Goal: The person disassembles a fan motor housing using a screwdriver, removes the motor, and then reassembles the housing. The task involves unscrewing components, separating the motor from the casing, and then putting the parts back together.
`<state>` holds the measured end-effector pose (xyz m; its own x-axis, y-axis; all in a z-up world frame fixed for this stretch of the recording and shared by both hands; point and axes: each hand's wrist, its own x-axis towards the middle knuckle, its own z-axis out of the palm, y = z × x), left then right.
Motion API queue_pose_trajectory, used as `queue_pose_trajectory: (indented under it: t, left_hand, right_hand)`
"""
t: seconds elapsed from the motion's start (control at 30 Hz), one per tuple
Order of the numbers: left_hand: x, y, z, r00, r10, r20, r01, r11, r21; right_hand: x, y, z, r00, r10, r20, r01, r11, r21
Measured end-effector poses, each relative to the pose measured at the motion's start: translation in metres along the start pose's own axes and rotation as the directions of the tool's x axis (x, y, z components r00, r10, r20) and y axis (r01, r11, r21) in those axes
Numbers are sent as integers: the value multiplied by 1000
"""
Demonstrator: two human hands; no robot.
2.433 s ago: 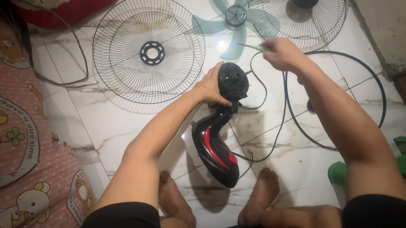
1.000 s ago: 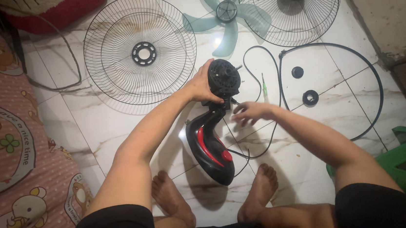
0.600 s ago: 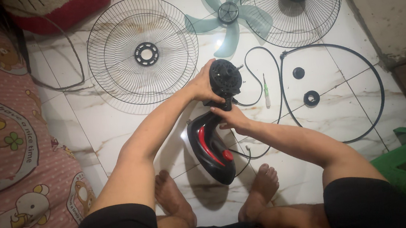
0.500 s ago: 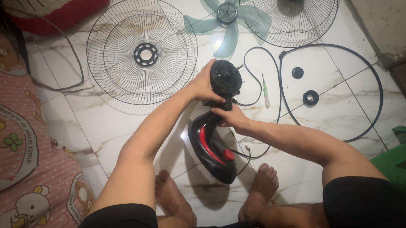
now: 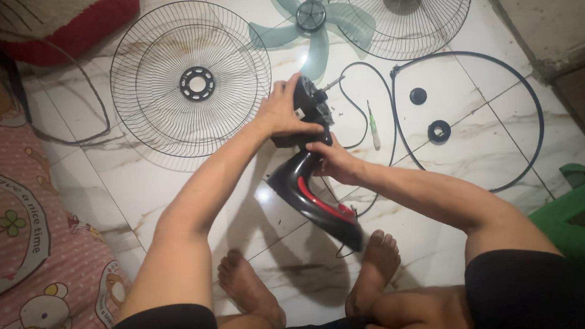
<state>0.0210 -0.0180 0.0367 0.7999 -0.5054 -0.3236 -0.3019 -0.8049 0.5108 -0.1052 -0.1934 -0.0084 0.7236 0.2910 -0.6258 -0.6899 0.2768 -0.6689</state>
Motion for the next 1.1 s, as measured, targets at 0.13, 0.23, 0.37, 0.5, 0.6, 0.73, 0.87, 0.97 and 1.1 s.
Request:
queue_pose_trajectory:
  t: [0.13,0.23,0.37,0.5,0.6,0.73,0.87,0.97,1.1]
  left_hand:
    - [1,3,-17,1000,-22,-2,22,1000,12]
    - [-1,9,-24,1000,-13,-14,14,996,86]
    - [3,23,-29,993,-97,65,84,980,180]
    - [8,42,-32,966,-204,158,156,950,271]
    - [10,55,-32,944,-276,179,196,910,366]
    - [14,58,-34,933,-297,204,199,898,393]
    - [18,52,-33,933,-294,207,202,905,374]
    - [17,41,-28,942,-272,195,194,919,343]
    - [19,27,-22,935,-289,206,222,929,296]
  right_hand:
    - [12,3,-15,990,96,106,-113,980,166]
    - [31,20,-36,958,196,209,-265,885,384]
    - [70,49,-67,978,19,206,-122,857,500]
    - [87,74,-82,966,-2,259,-161,779,606]
    - [87,72,-76,961,87,263,-226,796,562]
    - [68,67,-60,928,18,372,-257,754,605]
    - [61,58,-53,949,63,310,-231,807,544]
    - [64,61,-55,969,53,240,-160,878,452]
    - [66,64,-56,971,2,238,-77,949,305]
